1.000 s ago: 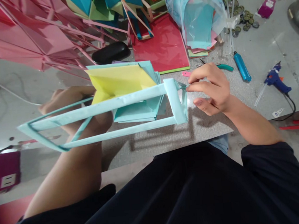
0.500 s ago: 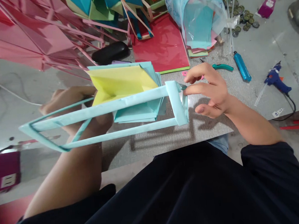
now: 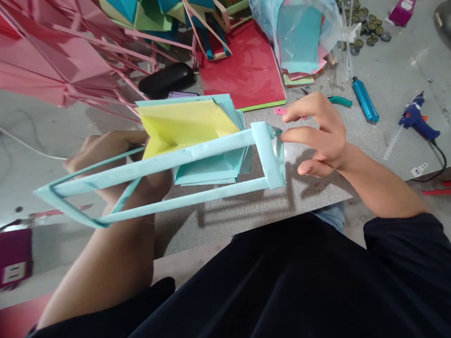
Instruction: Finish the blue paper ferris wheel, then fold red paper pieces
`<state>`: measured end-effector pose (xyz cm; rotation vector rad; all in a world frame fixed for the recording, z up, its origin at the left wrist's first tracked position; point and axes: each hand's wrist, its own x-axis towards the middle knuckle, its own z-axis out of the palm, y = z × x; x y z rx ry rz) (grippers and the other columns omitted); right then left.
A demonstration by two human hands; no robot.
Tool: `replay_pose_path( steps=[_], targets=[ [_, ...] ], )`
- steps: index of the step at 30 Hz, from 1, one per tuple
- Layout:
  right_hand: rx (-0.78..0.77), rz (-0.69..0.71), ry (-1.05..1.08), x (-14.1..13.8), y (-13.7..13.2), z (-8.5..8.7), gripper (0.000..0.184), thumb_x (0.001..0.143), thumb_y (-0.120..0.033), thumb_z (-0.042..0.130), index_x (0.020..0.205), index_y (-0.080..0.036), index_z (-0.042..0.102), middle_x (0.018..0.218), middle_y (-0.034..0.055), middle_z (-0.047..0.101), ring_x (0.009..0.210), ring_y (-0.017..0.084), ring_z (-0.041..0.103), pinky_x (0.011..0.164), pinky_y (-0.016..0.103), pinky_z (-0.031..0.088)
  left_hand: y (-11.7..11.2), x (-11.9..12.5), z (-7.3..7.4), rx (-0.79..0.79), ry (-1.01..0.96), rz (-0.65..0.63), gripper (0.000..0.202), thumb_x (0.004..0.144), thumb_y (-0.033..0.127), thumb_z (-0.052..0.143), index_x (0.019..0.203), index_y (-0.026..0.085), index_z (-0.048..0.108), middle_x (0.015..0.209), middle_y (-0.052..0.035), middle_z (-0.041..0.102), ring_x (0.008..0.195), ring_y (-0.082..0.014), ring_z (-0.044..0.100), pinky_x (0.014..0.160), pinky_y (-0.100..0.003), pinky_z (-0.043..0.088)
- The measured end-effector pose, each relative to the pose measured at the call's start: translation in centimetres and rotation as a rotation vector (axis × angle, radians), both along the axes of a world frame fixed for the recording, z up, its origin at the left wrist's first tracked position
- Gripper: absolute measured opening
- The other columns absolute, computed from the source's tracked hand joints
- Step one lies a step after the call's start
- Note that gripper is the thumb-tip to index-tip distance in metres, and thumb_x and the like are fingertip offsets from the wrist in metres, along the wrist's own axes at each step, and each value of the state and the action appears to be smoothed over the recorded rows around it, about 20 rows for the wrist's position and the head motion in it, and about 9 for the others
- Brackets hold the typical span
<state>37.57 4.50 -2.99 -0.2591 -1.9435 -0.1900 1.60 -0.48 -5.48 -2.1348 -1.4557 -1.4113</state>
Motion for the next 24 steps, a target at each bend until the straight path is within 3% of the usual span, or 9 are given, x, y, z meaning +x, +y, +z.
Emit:
replay_pose_path(
  steps=[8, 14, 20, 24],
  targets=[
    [-0.052, -0.03, -0.132, 0.3, -0.3, -0.3, 0.058, 0.114, -0.071, 0.031, 0.121, -0.032, 0.074, 0.118, 0.0072, 0.072, 0.101, 0.027, 0.075, 0.079, 0.048, 0.064, 0.2, 0.0, -0.3, 0.011, -0.002, -0.002, 0.03, 0.1, 0.044, 0.07, 0.083, 0.021, 0.079, 0.064, 0.0012, 0.069, 0.06, -0.0156, 0.065, 0.075, -0.032, 0.048],
    [0.049, -0.023, 0.021, 0.3, 0.2, -0.5, 0.059, 0.115, -0.069, 0.033, 0.105, -0.03, 0.076, 0.107, 0.0041, 0.073, 0.09, 0.022, 0.076, 0.069, 0.042, 0.062, 0.2, -0.3, -0.4, 0.019, -0.021, -0.025, 0.032, 0.098, 0.049, 0.069, 0.084, 0.022, 0.08, 0.065, 0.0004, 0.069, 0.061, -0.0159, 0.064, 0.074, -0.032, 0.047],
    [-0.321, -0.192, -0.174, 2.1, 0.2, -1.8, 0.089, 0.099, -0.102, 0.023, 0.093, -0.03, 0.075, 0.097, 0.0054, 0.075, 0.096, 0.027, 0.078, 0.087, 0.052, 0.065, 0.4, -0.2, -0.4, 0.033, -0.016, -0.024, 0.037, 0.099, 0.051, 0.065, 0.082, 0.022, 0.079, 0.062, 0.0014, 0.065, 0.058, -0.0158, 0.061, 0.071, -0.033, 0.046],
    [-0.133, -0.086, -0.09, 2.4, 0.1, -2.0, 0.071, 0.11, -0.086, 0.029, 0.106, -0.033, 0.076, 0.11, 0.0046, 0.078, 0.099, 0.026, 0.077, 0.089, 0.051, 0.064, 0.4, -0.2, -0.4, 0.036, -0.018, -0.017, 0.039, 0.099, 0.053, 0.064, 0.082, 0.022, 0.079, 0.062, 0.0012, 0.066, 0.058, -0.0164, 0.062, 0.071, -0.033, 0.047]
  ],
)
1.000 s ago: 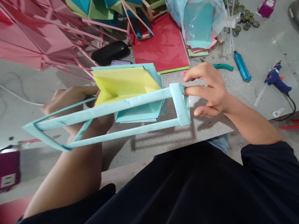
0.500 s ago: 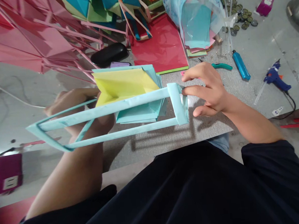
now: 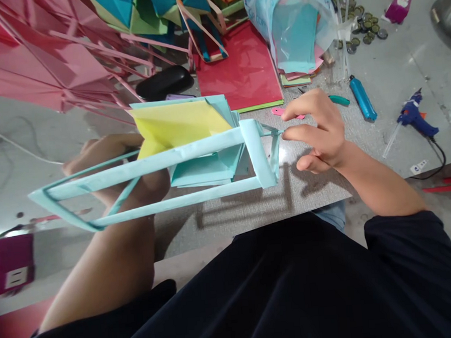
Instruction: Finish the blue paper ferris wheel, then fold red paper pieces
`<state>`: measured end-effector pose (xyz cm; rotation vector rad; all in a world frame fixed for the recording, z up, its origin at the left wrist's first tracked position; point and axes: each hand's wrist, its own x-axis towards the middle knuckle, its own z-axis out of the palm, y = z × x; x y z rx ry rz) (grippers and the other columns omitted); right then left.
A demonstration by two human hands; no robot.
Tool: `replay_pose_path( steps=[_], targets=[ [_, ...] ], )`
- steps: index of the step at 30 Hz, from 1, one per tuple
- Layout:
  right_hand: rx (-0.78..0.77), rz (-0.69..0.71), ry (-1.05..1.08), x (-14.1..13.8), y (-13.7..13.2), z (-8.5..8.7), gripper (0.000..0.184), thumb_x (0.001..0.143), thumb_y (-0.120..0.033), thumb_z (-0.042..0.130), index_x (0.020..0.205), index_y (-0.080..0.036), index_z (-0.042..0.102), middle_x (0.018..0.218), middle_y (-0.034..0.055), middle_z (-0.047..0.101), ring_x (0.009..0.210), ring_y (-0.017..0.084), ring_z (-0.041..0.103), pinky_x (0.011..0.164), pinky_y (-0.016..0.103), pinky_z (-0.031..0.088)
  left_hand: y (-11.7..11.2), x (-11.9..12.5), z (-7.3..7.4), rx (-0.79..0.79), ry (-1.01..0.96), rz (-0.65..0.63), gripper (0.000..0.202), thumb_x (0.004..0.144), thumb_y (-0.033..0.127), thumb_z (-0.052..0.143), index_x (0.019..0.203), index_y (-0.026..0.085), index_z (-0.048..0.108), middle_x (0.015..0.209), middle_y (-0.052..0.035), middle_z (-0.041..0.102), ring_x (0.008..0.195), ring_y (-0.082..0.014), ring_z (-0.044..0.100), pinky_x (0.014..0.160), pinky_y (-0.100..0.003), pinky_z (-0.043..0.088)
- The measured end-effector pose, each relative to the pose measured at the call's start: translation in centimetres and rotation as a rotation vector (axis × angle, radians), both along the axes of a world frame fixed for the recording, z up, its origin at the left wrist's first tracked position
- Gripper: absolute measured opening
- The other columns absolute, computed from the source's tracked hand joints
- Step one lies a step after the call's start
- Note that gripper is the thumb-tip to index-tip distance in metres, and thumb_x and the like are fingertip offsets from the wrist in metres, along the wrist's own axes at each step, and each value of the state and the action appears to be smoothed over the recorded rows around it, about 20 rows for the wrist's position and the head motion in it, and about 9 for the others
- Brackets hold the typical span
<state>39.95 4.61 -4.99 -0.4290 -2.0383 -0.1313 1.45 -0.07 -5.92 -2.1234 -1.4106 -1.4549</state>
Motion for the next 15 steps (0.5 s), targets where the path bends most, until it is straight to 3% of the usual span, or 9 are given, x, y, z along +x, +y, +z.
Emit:
replay_pose_path(
  steps=[6, 12, 15],
  targets=[
    [-0.122, -0.034, -0.09, 0.5, 0.5, -0.6, 0.086, 0.097, -0.104, 0.026, 0.11, -0.035, 0.076, 0.115, 0.0042, 0.076, 0.106, 0.03, 0.075, 0.095, 0.054, 0.063, -0.2, 0.2, 0.2, -0.035, 0.001, 0.026, 0.04, 0.1, 0.055, 0.063, 0.082, 0.023, 0.08, 0.063, 0.0016, 0.066, 0.06, -0.0172, 0.064, 0.073, -0.035, 0.05],
    [0.115, 0.078, 0.076, -1.6, 0.5, 1.0, 0.055, 0.113, -0.073, 0.038, 0.109, -0.033, 0.076, 0.113, 0.0033, 0.075, 0.093, 0.024, 0.074, 0.073, 0.044, 0.059, -0.2, 0.3, 0.2, -0.031, -0.026, 0.035, 0.038, 0.097, 0.056, 0.067, 0.08, 0.024, 0.08, 0.063, 0.0004, 0.069, 0.06, -0.0185, 0.066, 0.073, -0.037, 0.051],
    [0.049, 0.136, 0.097, -1.3, 0.5, 0.6, 0.054, 0.111, -0.078, 0.041, 0.116, -0.038, 0.077, 0.117, 0.0022, 0.074, 0.093, 0.026, 0.072, 0.076, 0.046, 0.059, -0.2, 0.4, 0.3, -0.052, -0.028, 0.055, 0.04, 0.097, 0.058, 0.065, 0.079, 0.025, 0.079, 0.063, 0.0005, 0.068, 0.059, -0.0189, 0.065, 0.073, -0.037, 0.051]
  ],
)
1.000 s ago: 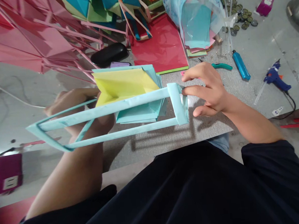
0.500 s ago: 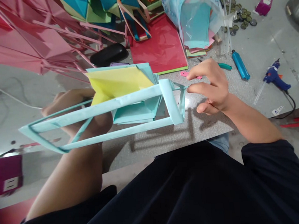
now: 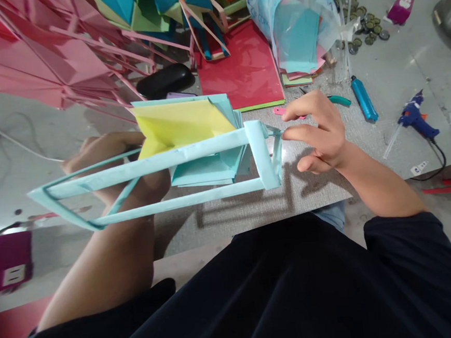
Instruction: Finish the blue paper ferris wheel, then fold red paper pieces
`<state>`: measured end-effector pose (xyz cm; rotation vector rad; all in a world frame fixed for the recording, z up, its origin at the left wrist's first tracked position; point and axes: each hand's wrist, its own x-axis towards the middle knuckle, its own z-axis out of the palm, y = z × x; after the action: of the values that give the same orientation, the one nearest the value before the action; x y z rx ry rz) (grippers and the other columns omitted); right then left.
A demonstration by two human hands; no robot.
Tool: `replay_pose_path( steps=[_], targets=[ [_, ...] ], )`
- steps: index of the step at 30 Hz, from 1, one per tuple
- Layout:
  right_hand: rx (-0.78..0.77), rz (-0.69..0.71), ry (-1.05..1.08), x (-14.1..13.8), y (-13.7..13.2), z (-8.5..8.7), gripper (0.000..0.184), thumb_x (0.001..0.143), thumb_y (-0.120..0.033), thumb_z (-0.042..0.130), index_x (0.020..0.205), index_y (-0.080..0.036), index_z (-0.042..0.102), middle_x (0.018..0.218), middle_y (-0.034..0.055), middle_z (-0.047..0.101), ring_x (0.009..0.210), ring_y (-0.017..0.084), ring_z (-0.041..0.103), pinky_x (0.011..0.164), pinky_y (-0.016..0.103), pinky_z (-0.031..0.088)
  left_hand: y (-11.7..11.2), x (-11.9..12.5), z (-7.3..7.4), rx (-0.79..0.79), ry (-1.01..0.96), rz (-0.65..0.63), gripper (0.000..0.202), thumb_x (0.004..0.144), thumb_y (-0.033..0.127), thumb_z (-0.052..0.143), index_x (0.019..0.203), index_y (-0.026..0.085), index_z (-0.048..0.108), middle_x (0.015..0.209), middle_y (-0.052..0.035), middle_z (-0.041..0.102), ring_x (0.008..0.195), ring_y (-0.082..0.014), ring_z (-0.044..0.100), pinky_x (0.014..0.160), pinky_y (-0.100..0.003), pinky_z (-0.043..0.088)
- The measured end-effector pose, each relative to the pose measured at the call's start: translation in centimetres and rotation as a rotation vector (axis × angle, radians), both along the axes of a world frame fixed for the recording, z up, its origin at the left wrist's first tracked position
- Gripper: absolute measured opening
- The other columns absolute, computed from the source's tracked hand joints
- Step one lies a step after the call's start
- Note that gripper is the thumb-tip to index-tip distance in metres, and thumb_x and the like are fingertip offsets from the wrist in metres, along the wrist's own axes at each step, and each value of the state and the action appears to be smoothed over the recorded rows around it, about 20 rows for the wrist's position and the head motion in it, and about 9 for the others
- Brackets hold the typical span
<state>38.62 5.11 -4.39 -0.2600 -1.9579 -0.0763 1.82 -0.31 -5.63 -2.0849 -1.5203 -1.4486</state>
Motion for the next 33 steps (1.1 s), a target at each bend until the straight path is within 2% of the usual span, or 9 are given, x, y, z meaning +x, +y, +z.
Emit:
replay_pose_path(
  steps=[2, 4, 6, 10, 12, 19, 26, 30, 33],
  targets=[
    [-0.11, -0.01, -0.032, 0.7, 0.0, -0.7, 0.063, 0.106, -0.09, 0.039, 0.119, -0.041, 0.077, 0.118, 0.0027, 0.073, 0.095, 0.027, 0.072, 0.083, 0.049, 0.06, 0.0, 0.1, 0.1, 0.002, 0.002, -0.006, 0.039, 0.096, 0.056, 0.065, 0.079, 0.024, 0.08, 0.062, 0.0007, 0.067, 0.059, -0.0183, 0.064, 0.073, -0.037, 0.05],
    [-0.22, -0.112, -0.127, 1.2, -0.2, -1.2, 0.079, 0.099, -0.1, 0.031, 0.115, -0.037, 0.077, 0.115, 0.0064, 0.072, 0.1, 0.03, 0.071, 0.09, 0.052, 0.06, -0.1, 0.1, 0.1, 0.017, -0.006, -0.022, 0.036, 0.095, 0.054, 0.066, 0.079, 0.024, 0.079, 0.059, 0.0014, 0.064, 0.057, -0.0173, 0.061, 0.072, -0.036, 0.049],
    [-0.213, -0.222, -0.187, 1.2, -0.4, -0.9, 0.088, 0.099, -0.101, 0.022, 0.107, -0.032, 0.076, 0.11, 0.0096, 0.071, 0.101, 0.031, 0.071, 0.089, 0.052, 0.06, -0.1, 0.1, 0.1, 0.019, -0.021, -0.025, 0.035, 0.095, 0.053, 0.068, 0.078, 0.024, 0.08, 0.06, 0.0014, 0.064, 0.057, -0.017, 0.062, 0.072, -0.036, 0.05],
    [0.083, -0.148, -0.062, -0.4, -0.5, 1.0, 0.066, 0.116, -0.072, 0.029, 0.098, -0.025, 0.072, 0.105, 0.0085, 0.073, 0.088, 0.022, 0.071, 0.071, 0.04, 0.058, -0.1, 0.0, 0.0, -0.003, -0.008, -0.017, 0.034, 0.095, 0.052, 0.068, 0.081, 0.023, 0.081, 0.065, -0.0002, 0.07, 0.061, -0.0178, 0.066, 0.075, -0.036, 0.052],
    [0.132, -0.082, -0.038, -1.1, -0.4, 1.7, 0.059, 0.117, -0.064, 0.035, 0.096, -0.022, 0.071, 0.104, 0.0084, 0.073, 0.085, 0.02, 0.07, 0.066, 0.037, 0.056, 0.0, 0.0, 0.0, 0.02, 0.002, -0.022, 0.036, 0.096, 0.053, 0.068, 0.08, 0.023, 0.081, 0.064, 0.0, 0.069, 0.06, -0.0177, 0.065, 0.074, -0.036, 0.051],
    [0.138, -0.085, 0.077, -1.3, -0.2, 1.4, 0.056, 0.116, -0.065, 0.039, 0.097, -0.024, 0.071, 0.099, 0.0062, 0.073, 0.076, 0.018, 0.065, 0.062, 0.036, 0.051, 0.1, 0.1, 0.0, 0.03, -0.018, -0.018, 0.036, 0.096, 0.054, 0.068, 0.078, 0.025, 0.08, 0.06, 0.0013, 0.066, 0.058, -0.0176, 0.064, 0.073, -0.036, 0.051],
    [0.096, -0.199, -0.054, -1.1, -0.7, 1.2, 0.065, 0.117, -0.071, 0.026, 0.095, -0.026, 0.068, 0.101, 0.0081, 0.072, 0.078, 0.02, 0.067, 0.067, 0.039, 0.054, 0.0, 0.1, 0.0, 0.001, -0.029, -0.006, 0.037, 0.093, 0.056, 0.068, 0.078, 0.025, 0.081, 0.059, 0.0007, 0.065, 0.058, -0.0182, 0.063, 0.073, -0.038, 0.051],
    [0.118, -0.12, 0.002, -1.1, -0.7, 1.7, 0.057, 0.116, -0.067, 0.036, 0.095, -0.025, 0.069, 0.101, 0.0058, 0.074, 0.078, 0.019, 0.07, 0.067, 0.038, 0.055, 0.1, 0.1, 0.0, 0.022, -0.019, -0.014, 0.037, 0.095, 0.055, 0.067, 0.079, 0.024, 0.08, 0.06, 0.0005, 0.066, 0.058, -0.0184, 0.064, 0.073, -0.037, 0.05],
    [0.119, -0.135, -0.008, -1.1, -0.5, 1.9, 0.058, 0.117, -0.067, 0.038, 0.093, -0.025, 0.069, 0.1, 0.0056, 0.074, 0.077, 0.018, 0.069, 0.066, 0.037, 0.054, 0.1, 0.1, 0.0, 0.028, -0.013, -0.011, 0.038, 0.096, 0.055, 0.067, 0.078, 0.024, 0.08, 0.059, 0.0007, 0.065, 0.057, -0.0177, 0.063, 0.072, -0.036, 0.049]
  ],
)
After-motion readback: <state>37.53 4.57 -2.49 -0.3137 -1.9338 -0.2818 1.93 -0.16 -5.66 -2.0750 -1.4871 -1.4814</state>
